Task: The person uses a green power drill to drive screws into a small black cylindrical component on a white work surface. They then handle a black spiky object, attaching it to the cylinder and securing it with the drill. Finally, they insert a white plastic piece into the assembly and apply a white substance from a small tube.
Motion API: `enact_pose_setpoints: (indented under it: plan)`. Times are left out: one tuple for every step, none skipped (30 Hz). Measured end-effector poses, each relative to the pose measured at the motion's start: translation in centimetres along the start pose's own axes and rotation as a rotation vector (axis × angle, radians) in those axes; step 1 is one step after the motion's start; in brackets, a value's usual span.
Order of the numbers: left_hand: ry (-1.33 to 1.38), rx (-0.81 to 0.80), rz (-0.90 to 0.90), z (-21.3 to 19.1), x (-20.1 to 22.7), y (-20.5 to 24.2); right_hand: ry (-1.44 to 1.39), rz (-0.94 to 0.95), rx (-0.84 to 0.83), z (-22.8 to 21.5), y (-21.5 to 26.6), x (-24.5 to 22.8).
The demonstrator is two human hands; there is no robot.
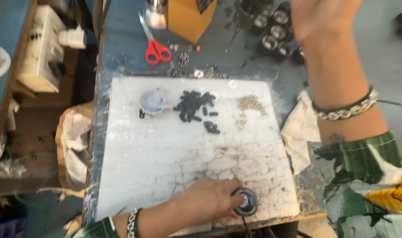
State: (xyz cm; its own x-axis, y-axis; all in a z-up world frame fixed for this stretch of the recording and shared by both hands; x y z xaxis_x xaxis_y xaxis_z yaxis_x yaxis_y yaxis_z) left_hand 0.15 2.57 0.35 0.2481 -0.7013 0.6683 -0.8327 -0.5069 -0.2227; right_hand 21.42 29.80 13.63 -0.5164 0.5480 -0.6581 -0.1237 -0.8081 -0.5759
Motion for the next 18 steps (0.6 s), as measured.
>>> enact_pose_setpoints:
  plan:
    - [-0.010, -0.029, -0.003, 0.2, -0.1, 0.0, 0.005, -0.006, 0.012, -0.5, -0.1, -1.0]
    - [-0.020, -0.057, -0.006, 0.4, -0.3, -0.1, 0.012, -0.028, 0.010, -0.1, -0.2, -2.2]
    - [-0.025, -0.089, -0.013, 0.6, -0.3, 0.0, 0.021, -0.046, 0.009, 0.2, 0.0, -3.3]
    - [-0.038, -0.087, -0.002, 0.8, -0.4, -0.1, 0.029, -0.060, 0.003, 0.5, 0.3, -4.4]
    - [-0.046, -0.089, 0.004, 1.0, -0.4, 0.0, 0.039, -0.065, 0.001, 0.7, 0.9, -5.3]
    - [-0.055, -0.090, 0.010, 1.2, -0.4, 0.0, 0.046, -0.071, -0.004, 0.7, 1.6, -6.1]
    - [-0.062, -0.088, 0.015, 1.2, -0.3, 0.0, 0.059, -0.074, -0.009, 0.6, 2.4, -6.9]
    - [-0.070, -0.086, 0.019, 1.1, -0.2, -0.1, 0.071, -0.075, -0.013, 0.4, 3.3, -7.5]
    - [-0.069, -0.085, 0.019, 1.0, 0.1, -0.1, 0.083, -0.064, -0.016, 0.1, 4.3, -8.0]
    - [-0.080, -0.080, 0.023, 0.7, 0.1, -0.2, 0.094, -0.058, -0.022, -0.3, 5.4, -8.4]
    - [-0.074, -0.081, 0.018, 0.5, 0.3, -0.2, 0.107, -0.033, -0.018, -0.7, 7.1, -8.7]
    - [-0.067, -0.082, 0.013, 0.3, 0.4, -0.2, 0.119, -0.004, -0.016, -1.2, 8.8, -8.8]
    - [-0.054, -0.130, -0.017, 0.2, 0.5, -0.1, 0.140, 0.012, -0.029, -1.5, 10.4, -8.9]
    - [-0.041, -0.180, -0.045, 0.1, 0.6, -0.2, 0.159, 0.029, -0.037, -1.7, 11.8, -9.0]
    - [-0.027, -0.236, -0.072, 0.0, 0.5, -0.1, 0.174, 0.049, -0.041, -2.0, 13.5, -9.1]
    - [-0.078, -0.199, -0.055, -0.1, 0.6, 0.0, 0.181, 0.065, -0.048, -2.3, 15.1, -9.1]
    - [-0.128, -0.163, -0.038, -0.2, 0.7, 0.2, 0.194, 0.087, -0.055, -2.7, 16.8, -9.4]
    - [-0.178, -0.128, -0.020, -0.1, 0.8, 0.3, 0.202, 0.110, -0.058, -2.8, 18.9, -10.3]
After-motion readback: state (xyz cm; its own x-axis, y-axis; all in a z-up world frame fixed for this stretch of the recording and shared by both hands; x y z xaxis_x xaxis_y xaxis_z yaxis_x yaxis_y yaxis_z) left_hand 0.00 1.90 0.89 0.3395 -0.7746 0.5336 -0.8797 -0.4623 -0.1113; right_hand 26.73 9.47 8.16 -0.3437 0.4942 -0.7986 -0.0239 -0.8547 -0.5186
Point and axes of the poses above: each hand's wrist, its own y-axis away from the middle knuckle, its own z-axis out of the palm, x = y × z, the point moved 3 cm from there along -y, towards the middle knuckle, and after that the axes turned 6 degrees about -z, right-handed, at the moved point
